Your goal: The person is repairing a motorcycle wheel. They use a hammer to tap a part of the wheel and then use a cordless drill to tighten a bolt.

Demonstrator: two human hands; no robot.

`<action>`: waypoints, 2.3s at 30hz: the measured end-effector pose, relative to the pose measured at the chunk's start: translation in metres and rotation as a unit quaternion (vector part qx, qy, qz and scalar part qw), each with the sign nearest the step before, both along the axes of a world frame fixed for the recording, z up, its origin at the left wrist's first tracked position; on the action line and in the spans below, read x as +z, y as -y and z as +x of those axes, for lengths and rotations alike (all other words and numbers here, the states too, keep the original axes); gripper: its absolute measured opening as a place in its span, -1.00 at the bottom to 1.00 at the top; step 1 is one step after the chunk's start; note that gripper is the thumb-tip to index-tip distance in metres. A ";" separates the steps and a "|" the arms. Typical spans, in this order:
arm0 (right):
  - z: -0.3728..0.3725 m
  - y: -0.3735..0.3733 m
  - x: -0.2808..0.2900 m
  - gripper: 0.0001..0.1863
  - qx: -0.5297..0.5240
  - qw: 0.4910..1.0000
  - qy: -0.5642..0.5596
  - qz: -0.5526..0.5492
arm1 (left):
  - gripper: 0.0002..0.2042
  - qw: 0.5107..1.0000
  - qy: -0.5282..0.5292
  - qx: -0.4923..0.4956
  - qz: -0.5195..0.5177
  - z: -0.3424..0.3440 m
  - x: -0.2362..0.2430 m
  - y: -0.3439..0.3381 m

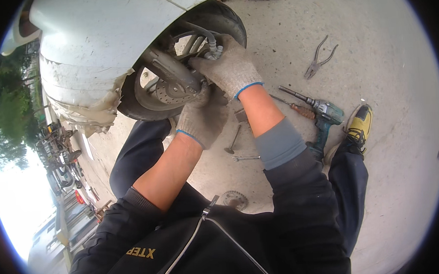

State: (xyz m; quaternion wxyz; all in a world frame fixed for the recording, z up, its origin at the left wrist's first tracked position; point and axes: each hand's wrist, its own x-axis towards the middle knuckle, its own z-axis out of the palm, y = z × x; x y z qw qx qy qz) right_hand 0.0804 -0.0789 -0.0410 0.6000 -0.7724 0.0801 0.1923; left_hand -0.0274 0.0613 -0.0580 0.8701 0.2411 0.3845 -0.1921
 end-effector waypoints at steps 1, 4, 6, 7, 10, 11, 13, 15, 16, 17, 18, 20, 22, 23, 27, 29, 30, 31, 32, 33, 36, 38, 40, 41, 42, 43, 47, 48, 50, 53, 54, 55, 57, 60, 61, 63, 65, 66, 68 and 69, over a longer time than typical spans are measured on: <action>0.002 -0.002 0.004 -0.20 -0.009 1.000 -0.002 0.000 | -0.75 1.000 0.022 -0.005 -0.010 0.000 0.001 0.002; 0.005 -0.015 0.008 -0.29 -0.082 0.994 -0.031 0.069 | -0.84 0.995 -0.054 0.065 0.050 0.000 0.007 0.020; 0.006 -0.020 0.003 -0.34 -0.086 0.992 -0.082 0.034 | -0.88 0.988 -0.086 0.125 0.002 0.000 0.010 0.029; 0.007 -0.022 0.000 -0.37 -0.086 0.991 -0.098 0.003 | -0.87 0.985 -0.090 0.144 -0.034 0.001 0.012 0.031; 0.009 -0.019 -0.010 -0.38 -0.096 0.987 -0.120 -0.042 | -0.83 0.971 -0.067 0.164 -0.159 0.003 0.011 0.028; 0.010 -0.017 -0.013 -0.38 -0.092 0.987 -0.112 -0.064 | -0.83 0.966 -0.065 0.157 -0.194 0.004 0.010 0.026; 0.011 -0.011 -0.018 -0.39 -0.078 0.986 -0.098 -0.106 | -0.77 0.951 -0.060 0.160 -0.256 0.008 0.005 0.025; 0.012 -0.005 -0.018 -0.39 -0.065 0.983 -0.088 -0.146 | -0.78 0.940 -0.063 0.165 -0.291 0.009 0.001 0.025; 0.012 -0.003 -0.017 -0.40 -0.060 0.981 -0.083 -0.163 | -0.78 0.936 -0.075 0.161 -0.302 0.009 -0.001 0.025; 0.011 -0.002 -0.015 -0.40 -0.071 0.982 -0.099 -0.144 | -0.81 0.946 -0.074 0.159 -0.272 0.010 -0.001 0.028; 0.011 0.000 -0.014 -0.40 -0.050 0.977 -0.078 -0.194 | -0.84 0.949 -0.072 0.161 -0.262 0.011 -0.001 0.029; 0.010 0.002 -0.009 -0.41 -0.009 0.965 -0.087 -0.249 | -0.87 0.956 -0.094 0.143 -0.238 0.011 0.001 0.030; 0.010 0.003 -0.006 -0.41 -0.033 0.967 -0.075 -0.240 | -0.86 0.959 -0.096 0.148 -0.222 0.012 0.004 0.031; 0.010 0.005 -0.004 -0.42 -0.034 0.965 -0.074 -0.248 | -0.86 0.962 -0.094 0.143 -0.214 0.012 0.004 0.032; 0.010 0.009 -0.005 -0.43 -0.016 0.959 -0.070 -0.274 | -0.84 0.986 0.020 0.126 -0.103 0.007 -0.007 0.033; 0.010 0.009 -0.005 -0.43 -0.017 0.956 -0.070 -0.284 | -0.82 0.975 0.134 0.164 0.071 0.005 -0.014 0.035; 0.010 0.009 -0.005 -0.43 -0.016 0.955 -0.068 -0.288 | -0.81 0.953 0.176 0.188 0.158 0.004 -0.017 0.037; 0.010 0.009 -0.004 -0.44 0.025 0.957 -0.055 -0.282 | -0.80 0.985 0.111 0.096 0.092 0.006 -0.020 0.040; 0.010 0.010 -0.004 -0.44 -0.016 0.952 -0.066 -0.298 | -0.79 0.997 0.051 0.041 0.043 0.007 -0.021 0.044; 0.010 0.011 -0.003 -0.44 -0.013 0.951 -0.065 -0.302 | -0.77 0.998 0.036 0.050 0.033 0.007 -0.021 0.048; 0.011 0.013 0.000 -0.45 -0.007 0.949 -0.064 -0.310 | -0.73 0.984 0.044 0.116 0.126 0.008 -0.021 0.061; 0.014 0.015 0.002 -0.45 -0.008 0.949 -0.061 -0.310 | -0.71 0.961 0.076 0.042 0.261 0.007 -0.026 0.064; 0.016 0.017 0.002 -0.46 -0.003 0.948 -0.059 -0.313 | -0.68 0.914 0.087 -0.045 0.394 0.009 -0.028 0.064; 0.016 0.017 0.002 -0.46 -0.002 0.947 -0.060 -0.314 | -0.68 0.909 0.071 -0.071 0.403 0.009 -0.026 0.064; 0.016 0.018 0.002 -0.46 0.000 0.947 -0.058 -0.315 | -0.68 0.934 0.039 -0.044 0.353 0.010 -0.023 0.063; 0.018 0.018 0.001 -0.46 0.004 0.948 -0.059 -0.314 | -0.69 0.969 -0.008 0.004 0.245 0.011 -0.019 0.060; 0.020 0.020 0.000 -0.47 0.007 0.950 -0.052 -0.308 | -0.74 0.993 -0.022 0.090 0.078 0.008 -0.003 0.047; 0.021 0.021 -0.002 -0.47 0.008 0.950 -0.050 -0.307 | -0.75 0.989 -0.021 0.143 -0.010 0.007 -0.002 0.047; 0.021 0.022 -0.004 -0.47 0.010 0.952 -0.051 -0.303 | -0.75 0.992 -0.016 0.122 -0.043 0.006 -0.007 0.051; 0.021 0.026 -0.004 -0.48 0.008 0.953 -0.048 -0.298 | -0.75 0.947 0.119 0.262 0.144 0.006 -0.018 0.076; 0.021 0.026 -0.006 -0.48 0.013 0.954 -0.051 -0.295 | -0.76 0.934 0.123 0.291 0.170 0.008 -0.021 0.086; 0.021 0.027 -0.006 -0.48 0.011 0.955 -0.050 -0.293 | -0.76 0.919 0.126 0.318 0.197 0.010 -0.023 0.095; 0.020 0.028 -0.007 -0.48 0.010 0.957 -0.047 -0.287 | -0.79 0.925 0.077 0.288 0.237 0.012 -0.027 0.103; 0.018 0.029 -0.008 -0.49 0.006 0.960 -0.038 -0.277 | -0.83 0.788 0.111 0.098 0.598 0.003 -0.029 0.093; 0.017 0.029 -0.009 -0.49 0.005 0.962 -0.033 -0.272 | -0.85 0.696 0.113 -0.047 0.707 -0.004 -0.029 0.085; 0.016 0.029 -0.012 -0.49 0.019 0.965 -0.009 -0.261 | -0.90 0.652 0.158 -0.148 0.726 -0.015 -0.027 0.070; 0.014 0.028 -0.016 -0.49 0.061 0.962 0.048 -0.263 | -0.92 0.656 0.209 -0.153 0.709 -0.020 -0.024 0.062; 0.013 0.026 -0.017 -0.49 0.115 0.945 0.115 -0.283 | -0.92 0.699 0.205 -0.176 0.662 -0.020 -0.023 0.060; 0.008 0.021 -0.018 -0.49 0.177 0.912 0.232 -0.288 | -0.90 0.728 0.201 -0.122 0.644 -0.014 -0.025 0.058; 0.005 0.018 -0.017 -0.50 0.157 0.933 0.237 -0.221 | -0.89 0.726 0.199 -0.094 0.652 -0.010 -0.027 0.058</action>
